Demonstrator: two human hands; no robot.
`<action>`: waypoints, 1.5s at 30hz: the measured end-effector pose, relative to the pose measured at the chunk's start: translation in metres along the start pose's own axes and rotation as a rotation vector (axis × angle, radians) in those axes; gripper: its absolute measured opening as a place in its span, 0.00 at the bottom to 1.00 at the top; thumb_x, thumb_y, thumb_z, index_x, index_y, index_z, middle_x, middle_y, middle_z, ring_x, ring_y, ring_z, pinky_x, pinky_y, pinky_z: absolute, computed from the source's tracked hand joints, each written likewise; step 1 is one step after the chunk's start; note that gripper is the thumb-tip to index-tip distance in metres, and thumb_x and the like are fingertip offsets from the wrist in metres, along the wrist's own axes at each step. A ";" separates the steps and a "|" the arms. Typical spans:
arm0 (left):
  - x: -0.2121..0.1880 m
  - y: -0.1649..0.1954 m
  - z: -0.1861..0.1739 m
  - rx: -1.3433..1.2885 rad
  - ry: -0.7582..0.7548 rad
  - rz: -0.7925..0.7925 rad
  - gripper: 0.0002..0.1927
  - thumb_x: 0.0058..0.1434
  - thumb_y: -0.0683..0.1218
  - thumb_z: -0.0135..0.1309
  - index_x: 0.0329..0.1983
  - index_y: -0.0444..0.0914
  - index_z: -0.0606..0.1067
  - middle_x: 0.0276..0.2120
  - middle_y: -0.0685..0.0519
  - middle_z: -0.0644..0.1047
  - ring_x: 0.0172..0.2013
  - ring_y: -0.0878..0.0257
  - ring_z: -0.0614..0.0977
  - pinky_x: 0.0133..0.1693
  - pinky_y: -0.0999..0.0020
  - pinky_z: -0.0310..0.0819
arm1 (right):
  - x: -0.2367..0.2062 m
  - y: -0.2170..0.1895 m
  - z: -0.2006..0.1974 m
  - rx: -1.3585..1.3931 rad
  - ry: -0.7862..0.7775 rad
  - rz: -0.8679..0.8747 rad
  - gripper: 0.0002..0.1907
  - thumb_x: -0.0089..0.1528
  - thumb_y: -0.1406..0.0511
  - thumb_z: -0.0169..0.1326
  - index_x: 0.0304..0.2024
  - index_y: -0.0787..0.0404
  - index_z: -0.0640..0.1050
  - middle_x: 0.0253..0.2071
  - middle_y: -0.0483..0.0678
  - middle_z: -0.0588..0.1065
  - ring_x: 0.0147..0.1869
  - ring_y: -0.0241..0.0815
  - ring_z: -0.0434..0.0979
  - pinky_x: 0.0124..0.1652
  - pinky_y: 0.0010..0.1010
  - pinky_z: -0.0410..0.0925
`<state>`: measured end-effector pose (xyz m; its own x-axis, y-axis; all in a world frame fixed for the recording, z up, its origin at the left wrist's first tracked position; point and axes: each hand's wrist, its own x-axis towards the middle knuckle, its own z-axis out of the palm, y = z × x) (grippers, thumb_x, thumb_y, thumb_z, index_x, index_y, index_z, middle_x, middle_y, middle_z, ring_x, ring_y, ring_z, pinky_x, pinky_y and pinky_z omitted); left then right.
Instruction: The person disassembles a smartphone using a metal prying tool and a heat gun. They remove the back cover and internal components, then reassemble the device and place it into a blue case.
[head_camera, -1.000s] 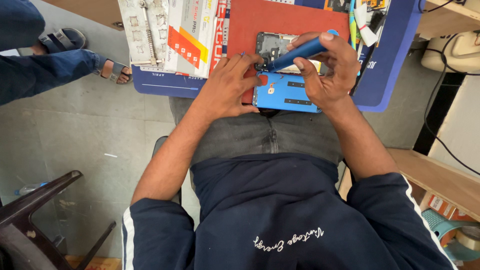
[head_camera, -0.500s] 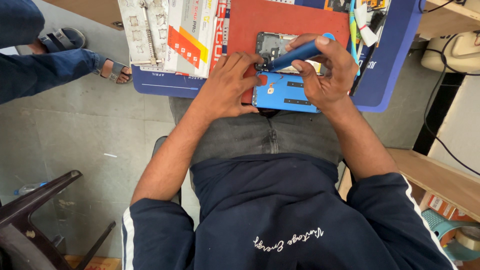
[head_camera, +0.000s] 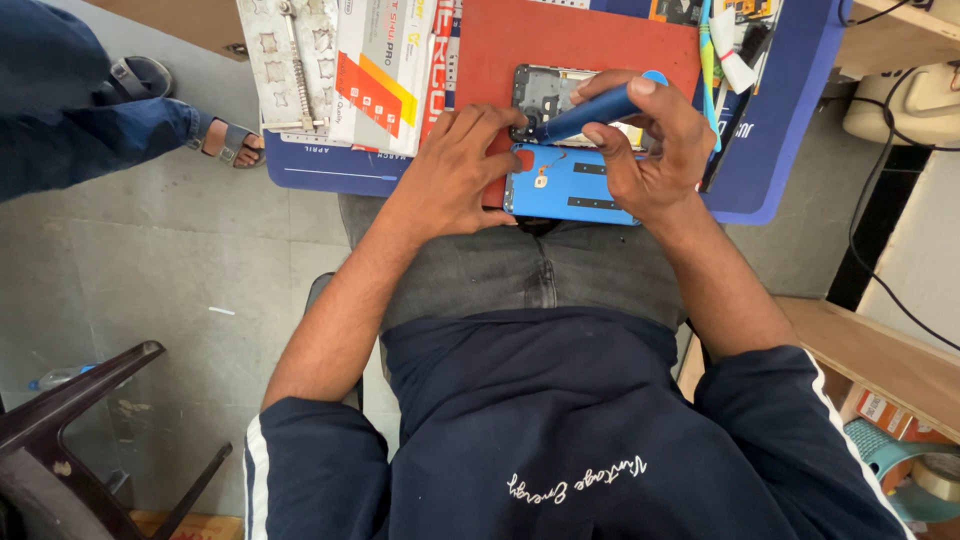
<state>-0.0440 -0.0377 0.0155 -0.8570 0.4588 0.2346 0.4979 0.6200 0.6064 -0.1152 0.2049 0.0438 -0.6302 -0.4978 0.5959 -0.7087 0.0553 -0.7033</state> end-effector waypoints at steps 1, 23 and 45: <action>0.000 0.000 0.000 -0.004 0.000 0.000 0.30 0.35 0.55 0.75 0.42 0.40 0.81 0.62 0.50 0.70 0.61 0.51 0.69 0.57 0.51 0.63 | 0.000 0.000 0.000 -0.004 -0.001 -0.006 0.30 0.71 0.74 0.58 0.69 0.55 0.58 0.50 0.65 0.78 0.54 0.54 0.85 0.45 0.35 0.81; 0.000 -0.001 0.000 -0.008 -0.008 -0.006 0.30 0.36 0.55 0.75 0.42 0.39 0.81 0.62 0.50 0.69 0.62 0.51 0.69 0.58 0.50 0.63 | 0.001 -0.001 -0.001 -0.008 -0.003 0.023 0.31 0.72 0.74 0.58 0.70 0.54 0.58 0.50 0.64 0.78 0.52 0.52 0.84 0.46 0.34 0.81; 0.001 0.000 -0.001 -0.007 -0.010 -0.007 0.30 0.36 0.55 0.75 0.42 0.40 0.81 0.62 0.49 0.69 0.62 0.50 0.69 0.58 0.50 0.62 | 0.013 -0.018 -0.003 -0.283 -0.084 -0.192 0.30 0.67 0.70 0.68 0.64 0.54 0.63 0.45 0.57 0.80 0.43 0.51 0.84 0.37 0.33 0.74</action>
<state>-0.0448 -0.0383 0.0161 -0.8590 0.4611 0.2224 0.4909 0.6186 0.6135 -0.1114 0.2004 0.0652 -0.4570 -0.5909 0.6649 -0.8790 0.1853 -0.4394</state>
